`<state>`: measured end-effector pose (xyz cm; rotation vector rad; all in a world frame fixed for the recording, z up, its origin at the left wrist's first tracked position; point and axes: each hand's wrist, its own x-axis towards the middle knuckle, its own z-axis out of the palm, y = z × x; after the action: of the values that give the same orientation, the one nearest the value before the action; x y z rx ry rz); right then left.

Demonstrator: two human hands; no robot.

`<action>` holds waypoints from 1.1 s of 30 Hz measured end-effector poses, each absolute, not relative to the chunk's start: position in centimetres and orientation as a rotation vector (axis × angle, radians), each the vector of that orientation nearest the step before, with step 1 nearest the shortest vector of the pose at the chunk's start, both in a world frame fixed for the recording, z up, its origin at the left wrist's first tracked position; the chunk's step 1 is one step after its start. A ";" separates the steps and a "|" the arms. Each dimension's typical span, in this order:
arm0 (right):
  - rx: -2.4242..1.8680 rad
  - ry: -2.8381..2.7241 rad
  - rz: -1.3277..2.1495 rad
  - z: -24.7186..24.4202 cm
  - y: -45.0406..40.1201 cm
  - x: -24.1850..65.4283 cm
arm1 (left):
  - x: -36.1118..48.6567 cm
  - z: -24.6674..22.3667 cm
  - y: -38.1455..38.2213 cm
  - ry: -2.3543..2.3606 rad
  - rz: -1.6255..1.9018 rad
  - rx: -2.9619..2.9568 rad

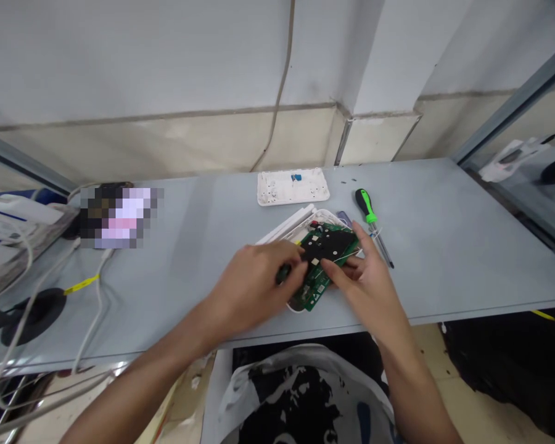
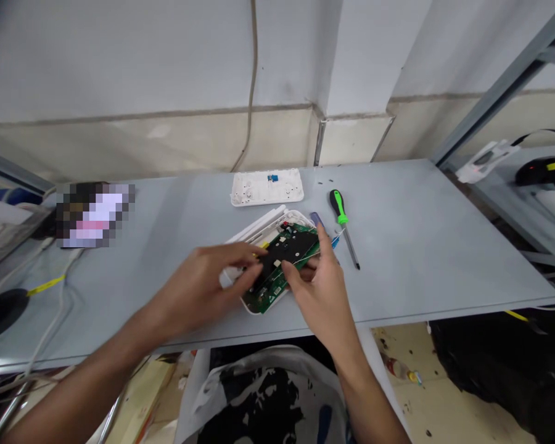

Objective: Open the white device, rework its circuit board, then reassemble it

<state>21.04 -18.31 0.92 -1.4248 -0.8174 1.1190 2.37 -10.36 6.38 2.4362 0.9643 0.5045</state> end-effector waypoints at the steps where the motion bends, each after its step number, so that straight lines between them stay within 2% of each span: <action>1: -1.396 -0.800 1.147 0.8 -18.3 21.2 | 2.3 6.2 -9.5 1.071 0.546 2.367; 3: -1.362 -0.765 1.187 0.8 -18.4 21.5 | 2.3 5.7 -7.2 1.311 0.623 2.303; 5: -1.363 -0.743 1.197 0.9 -18.4 21.7 | 2.5 5.0 -4.7 1.431 0.500 2.257; 9: -1.348 -0.733 1.233 0.8 -18.3 21.7 | 3.3 4.0 -1.8 1.272 0.296 2.065; 12: -1.275 -0.711 1.230 0.6 -18.3 21.6 | 3.8 3.7 -1.8 1.118 0.273 1.868; 20: -1.205 -0.731 1.163 2.4 -17.4 21.5 | 4.2 2.7 -4.2 0.925 0.660 1.065; 26: -1.339 -0.982 1.003 3.4 -16.5 21.5 | 4.6 2.1 -4.5 0.793 0.847 0.947; 33: -1.634 -1.192 0.510 4.5 -15.4 20.2 | 4.6 1.8 -4.4 0.748 0.996 0.939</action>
<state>20.22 -15.36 4.51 -1.6338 -1.1921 0.5100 4.65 -4.42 1.77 0.9390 0.7481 0.9958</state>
